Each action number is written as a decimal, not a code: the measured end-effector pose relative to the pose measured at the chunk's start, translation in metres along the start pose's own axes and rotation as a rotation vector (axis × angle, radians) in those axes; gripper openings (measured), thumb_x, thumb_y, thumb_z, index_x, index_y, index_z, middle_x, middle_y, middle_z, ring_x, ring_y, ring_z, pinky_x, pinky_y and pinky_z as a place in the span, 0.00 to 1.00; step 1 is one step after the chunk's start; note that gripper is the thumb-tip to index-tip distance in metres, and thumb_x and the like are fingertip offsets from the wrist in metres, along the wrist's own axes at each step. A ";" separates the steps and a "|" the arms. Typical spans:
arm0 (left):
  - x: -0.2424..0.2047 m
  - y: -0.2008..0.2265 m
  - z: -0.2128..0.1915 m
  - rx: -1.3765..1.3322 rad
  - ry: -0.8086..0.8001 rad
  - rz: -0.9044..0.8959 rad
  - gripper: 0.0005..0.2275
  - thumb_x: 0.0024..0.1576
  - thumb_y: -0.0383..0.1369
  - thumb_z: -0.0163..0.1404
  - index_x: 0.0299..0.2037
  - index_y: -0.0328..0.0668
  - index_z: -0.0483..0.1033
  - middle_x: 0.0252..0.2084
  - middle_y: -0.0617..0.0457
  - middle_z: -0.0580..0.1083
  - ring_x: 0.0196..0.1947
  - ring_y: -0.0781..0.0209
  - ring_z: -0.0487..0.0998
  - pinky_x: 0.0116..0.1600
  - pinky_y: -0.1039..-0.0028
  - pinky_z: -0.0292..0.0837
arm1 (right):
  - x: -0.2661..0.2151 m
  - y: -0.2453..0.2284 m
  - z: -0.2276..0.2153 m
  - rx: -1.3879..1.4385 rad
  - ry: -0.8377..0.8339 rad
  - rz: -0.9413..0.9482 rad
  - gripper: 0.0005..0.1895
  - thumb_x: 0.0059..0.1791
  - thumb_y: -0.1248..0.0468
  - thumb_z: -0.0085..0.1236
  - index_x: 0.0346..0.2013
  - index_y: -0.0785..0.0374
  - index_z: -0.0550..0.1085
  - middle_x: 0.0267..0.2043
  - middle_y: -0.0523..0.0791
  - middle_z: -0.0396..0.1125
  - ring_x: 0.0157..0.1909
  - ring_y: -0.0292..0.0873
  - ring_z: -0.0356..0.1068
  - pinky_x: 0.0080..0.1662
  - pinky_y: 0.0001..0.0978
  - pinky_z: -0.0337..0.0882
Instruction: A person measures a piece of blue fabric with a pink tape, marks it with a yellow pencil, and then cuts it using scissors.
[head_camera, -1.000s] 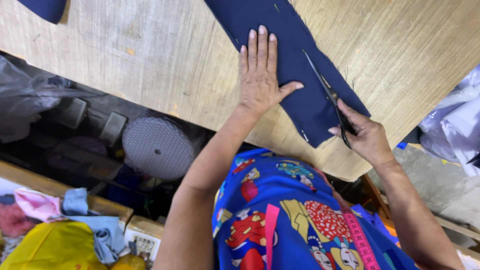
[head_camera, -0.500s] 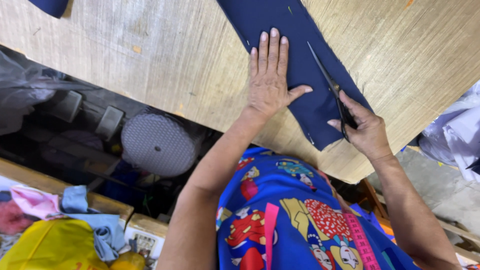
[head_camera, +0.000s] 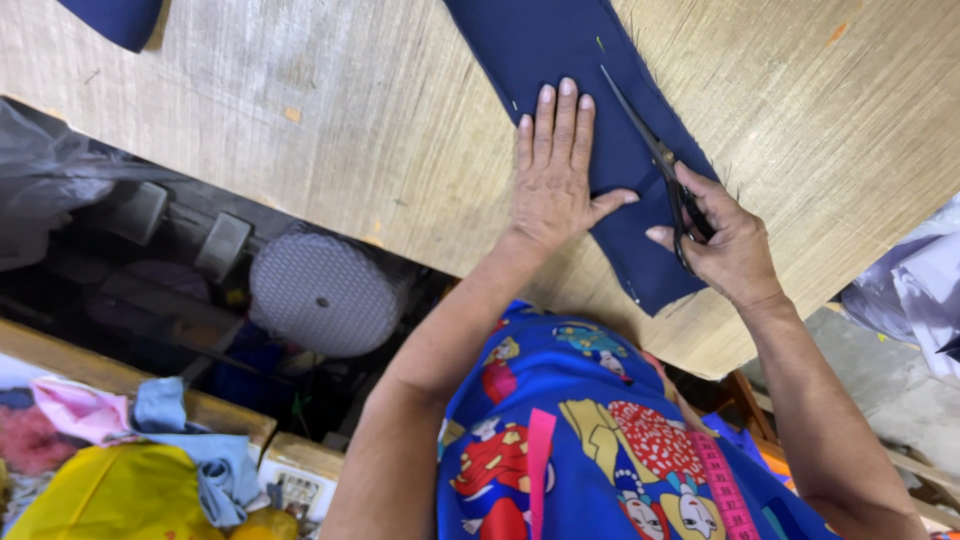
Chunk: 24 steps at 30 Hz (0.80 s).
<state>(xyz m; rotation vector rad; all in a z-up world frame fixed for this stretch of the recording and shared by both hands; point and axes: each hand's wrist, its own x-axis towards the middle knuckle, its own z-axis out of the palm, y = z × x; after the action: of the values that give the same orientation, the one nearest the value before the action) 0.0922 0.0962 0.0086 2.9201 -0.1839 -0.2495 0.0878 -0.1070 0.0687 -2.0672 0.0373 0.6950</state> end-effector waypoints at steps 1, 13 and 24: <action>0.000 0.000 0.001 -0.016 0.001 -0.001 0.50 0.49 0.72 0.24 0.69 0.34 0.50 0.71 0.40 0.47 0.72 0.43 0.44 0.72 0.53 0.32 | 0.001 0.002 0.001 0.034 0.006 -0.035 0.35 0.42 0.69 0.63 0.63 0.64 0.62 0.59 0.46 0.63 0.54 0.33 0.63 0.60 0.21 0.60; 0.057 -0.065 -0.046 0.141 0.054 0.014 0.44 0.56 0.69 0.25 0.68 0.36 0.49 0.70 0.41 0.48 0.72 0.43 0.46 0.73 0.56 0.41 | 0.006 -0.007 -0.001 0.035 0.032 0.024 0.35 0.40 0.69 0.63 0.61 0.60 0.64 0.61 0.45 0.61 0.56 0.33 0.62 0.62 0.20 0.57; 0.072 -0.088 -0.038 0.166 0.029 0.021 0.48 0.53 0.74 0.27 0.69 0.38 0.48 0.71 0.42 0.46 0.72 0.46 0.45 0.74 0.57 0.42 | 0.028 -0.024 0.011 0.082 0.041 0.010 0.35 0.40 0.69 0.63 0.62 0.61 0.63 0.60 0.45 0.62 0.58 0.33 0.61 0.64 0.21 0.55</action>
<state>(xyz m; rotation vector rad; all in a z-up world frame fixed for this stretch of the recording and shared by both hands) 0.1789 0.1789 0.0157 3.0824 -0.2421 -0.1971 0.1126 -0.0775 0.0692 -2.0035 0.0983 0.6463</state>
